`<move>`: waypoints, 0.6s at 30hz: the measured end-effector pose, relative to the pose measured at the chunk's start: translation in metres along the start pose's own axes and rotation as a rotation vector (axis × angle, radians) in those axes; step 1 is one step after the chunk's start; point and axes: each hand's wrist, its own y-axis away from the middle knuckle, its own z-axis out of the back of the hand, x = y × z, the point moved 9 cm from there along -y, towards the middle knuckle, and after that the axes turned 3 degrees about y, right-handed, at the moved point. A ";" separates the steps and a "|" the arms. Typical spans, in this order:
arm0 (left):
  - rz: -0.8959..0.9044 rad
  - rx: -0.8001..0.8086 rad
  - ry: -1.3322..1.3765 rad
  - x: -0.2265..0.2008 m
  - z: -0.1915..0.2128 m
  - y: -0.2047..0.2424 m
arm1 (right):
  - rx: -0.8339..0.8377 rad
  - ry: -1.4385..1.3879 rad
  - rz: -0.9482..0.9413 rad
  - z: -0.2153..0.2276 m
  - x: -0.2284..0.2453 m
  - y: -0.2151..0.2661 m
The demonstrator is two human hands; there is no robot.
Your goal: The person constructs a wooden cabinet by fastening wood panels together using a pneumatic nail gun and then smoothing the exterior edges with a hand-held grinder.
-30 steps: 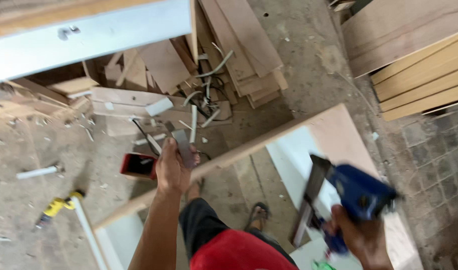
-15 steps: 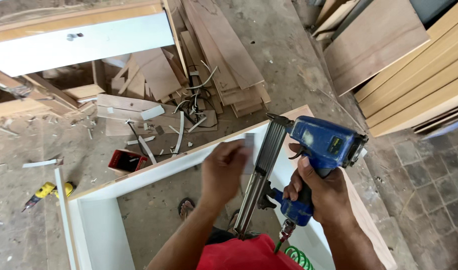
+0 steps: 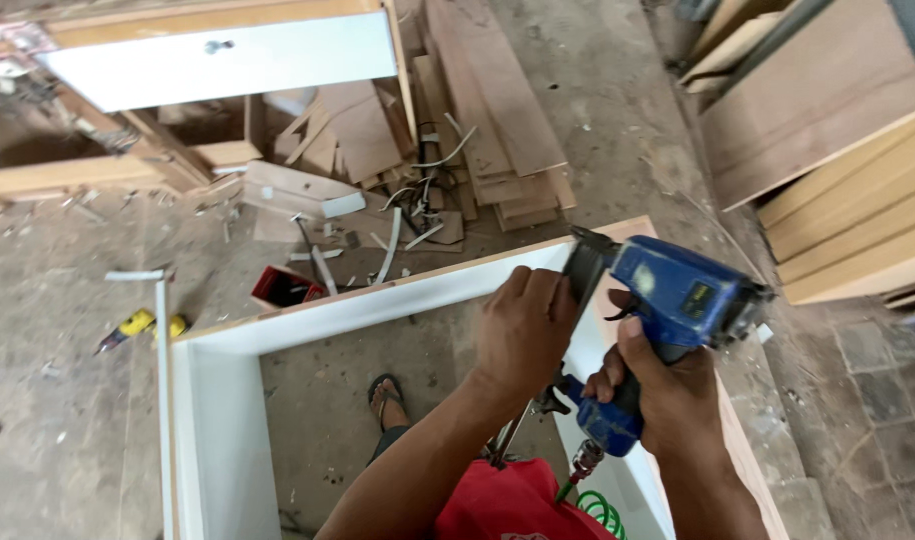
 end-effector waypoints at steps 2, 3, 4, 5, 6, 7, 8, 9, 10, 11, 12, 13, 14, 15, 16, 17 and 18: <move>0.008 0.008 -0.013 0.001 0.000 0.001 | 0.025 0.017 -0.003 -0.003 0.002 0.001; 0.007 0.024 -0.017 0.000 -0.003 0.001 | 0.036 0.028 0.002 -0.004 0.005 0.001; 0.012 0.021 -0.024 0.000 -0.003 0.001 | 0.044 0.030 -0.003 -0.005 0.003 -0.001; -0.006 0.028 -0.104 -0.001 -0.006 0.002 | 0.041 0.016 -0.015 -0.005 0.001 -0.002; -0.025 0.035 -0.184 -0.002 -0.009 0.002 | 0.037 0.002 -0.027 -0.005 -0.002 -0.003; -0.022 0.034 -0.187 -0.002 -0.010 0.003 | 0.040 0.003 -0.029 -0.007 0.001 -0.002; -0.047 0.031 -0.218 -0.003 -0.011 0.004 | 0.042 0.024 -0.023 -0.010 0.004 -0.001; -0.070 0.029 -0.248 -0.005 -0.012 0.006 | 0.042 0.046 -0.018 -0.012 0.007 0.001; -0.067 0.029 -0.249 -0.005 -0.010 0.006 | 0.044 0.048 -0.020 -0.011 0.006 0.001; -0.069 0.015 -0.195 -0.006 -0.007 0.005 | 0.046 0.046 -0.018 -0.010 0.005 0.000; -0.071 0.002 -0.142 -0.006 -0.003 0.004 | 0.048 0.043 -0.017 -0.009 0.005 -0.001; -0.069 0.000 -0.144 -0.006 -0.002 0.002 | 0.051 0.044 -0.018 -0.009 0.007 -0.001; 0.106 0.058 0.030 0.009 -0.005 0.001 | 0.060 0.035 -0.006 -0.010 0.009 -0.001; 0.280 0.119 0.206 0.023 -0.012 0.003 | 0.067 0.026 0.006 -0.010 0.011 -0.001; 0.282 0.118 0.206 0.018 -0.005 -0.004 | 0.069 0.028 0.004 -0.008 0.011 -0.002; 0.525 0.195 0.370 0.029 -0.011 -0.002 | 0.091 0.030 0.021 -0.008 0.012 -0.003; 0.766 0.274 0.535 0.036 -0.018 0.005 | 0.114 0.031 0.037 -0.007 0.012 -0.004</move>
